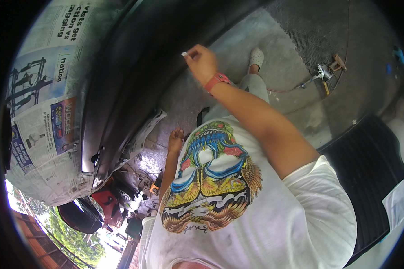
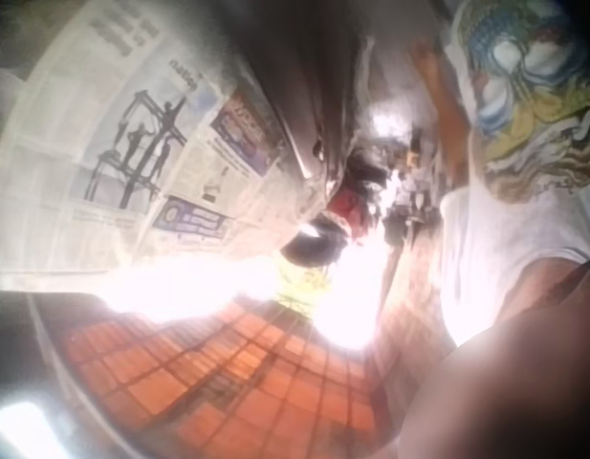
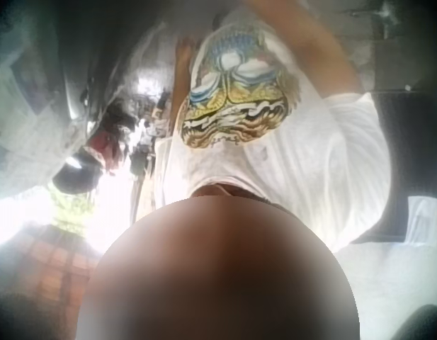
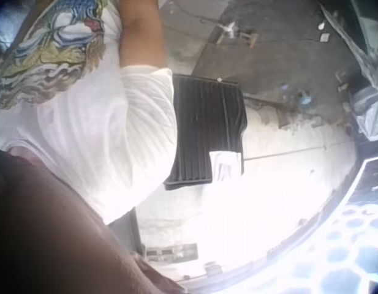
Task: The person applies masking tape to the edge of a car bumper, then uses a heat gun to warm the surface. The person repeatedly moves the heat gun along the bumper's edge while newspapers cover adjacent panels. The person briefly removes tape and handles a spray gun at the end.
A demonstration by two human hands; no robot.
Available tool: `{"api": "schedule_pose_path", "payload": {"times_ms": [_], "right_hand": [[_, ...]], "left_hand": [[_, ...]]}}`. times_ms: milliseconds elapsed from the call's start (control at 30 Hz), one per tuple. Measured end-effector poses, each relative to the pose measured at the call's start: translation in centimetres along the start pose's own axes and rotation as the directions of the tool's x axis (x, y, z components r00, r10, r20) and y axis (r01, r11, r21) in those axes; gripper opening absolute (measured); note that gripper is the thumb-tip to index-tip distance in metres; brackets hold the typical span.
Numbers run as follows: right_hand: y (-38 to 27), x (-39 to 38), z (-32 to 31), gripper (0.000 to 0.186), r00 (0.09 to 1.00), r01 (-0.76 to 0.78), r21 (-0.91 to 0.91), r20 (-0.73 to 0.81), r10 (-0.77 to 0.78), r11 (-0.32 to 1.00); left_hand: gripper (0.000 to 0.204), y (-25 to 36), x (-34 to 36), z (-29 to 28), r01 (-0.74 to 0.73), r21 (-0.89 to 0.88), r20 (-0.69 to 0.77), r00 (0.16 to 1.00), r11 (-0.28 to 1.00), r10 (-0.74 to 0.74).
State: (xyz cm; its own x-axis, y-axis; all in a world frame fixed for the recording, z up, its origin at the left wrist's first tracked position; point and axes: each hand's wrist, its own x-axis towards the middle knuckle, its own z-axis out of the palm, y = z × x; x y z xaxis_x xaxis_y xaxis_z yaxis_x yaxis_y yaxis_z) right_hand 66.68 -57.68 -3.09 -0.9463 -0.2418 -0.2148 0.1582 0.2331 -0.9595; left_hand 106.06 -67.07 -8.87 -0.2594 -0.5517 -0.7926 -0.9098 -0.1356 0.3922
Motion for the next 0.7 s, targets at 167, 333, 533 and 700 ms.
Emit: {"api": "schedule_pose_path", "payload": {"times_ms": [167,333,533,700], "right_hand": [[3.2,0.4,-6.7,0.028,0.965,0.196,-0.142,-0.147,-0.216,0.970],[-0.8,4.9,-13.8,0.038,0.911,0.214,-0.200,-0.311,-0.269,0.956],[-19.8,12.6,-14.8,0.049,0.728,0.625,-0.117,-0.268,-0.631,0.772],[-33.2,18.1,-13.1,0.030,0.598,0.789,0.105,-0.356,-0.718,0.605]], "left_hand": [[0.046,-0.6,2.6,1.0,-0.053,0.015,0.031,0.998,0.999,0.052],[0.044,1.4,4.6,2.7,-0.068,0.047,0.089,0.994,0.997,0.063],[0.043,4.4,5.9,4.5,-0.089,-0.029,0.096,0.991,0.996,0.091],[0.042,5.4,4.2,6.1,-0.060,-0.029,-0.009,0.998,0.998,0.060]]}}
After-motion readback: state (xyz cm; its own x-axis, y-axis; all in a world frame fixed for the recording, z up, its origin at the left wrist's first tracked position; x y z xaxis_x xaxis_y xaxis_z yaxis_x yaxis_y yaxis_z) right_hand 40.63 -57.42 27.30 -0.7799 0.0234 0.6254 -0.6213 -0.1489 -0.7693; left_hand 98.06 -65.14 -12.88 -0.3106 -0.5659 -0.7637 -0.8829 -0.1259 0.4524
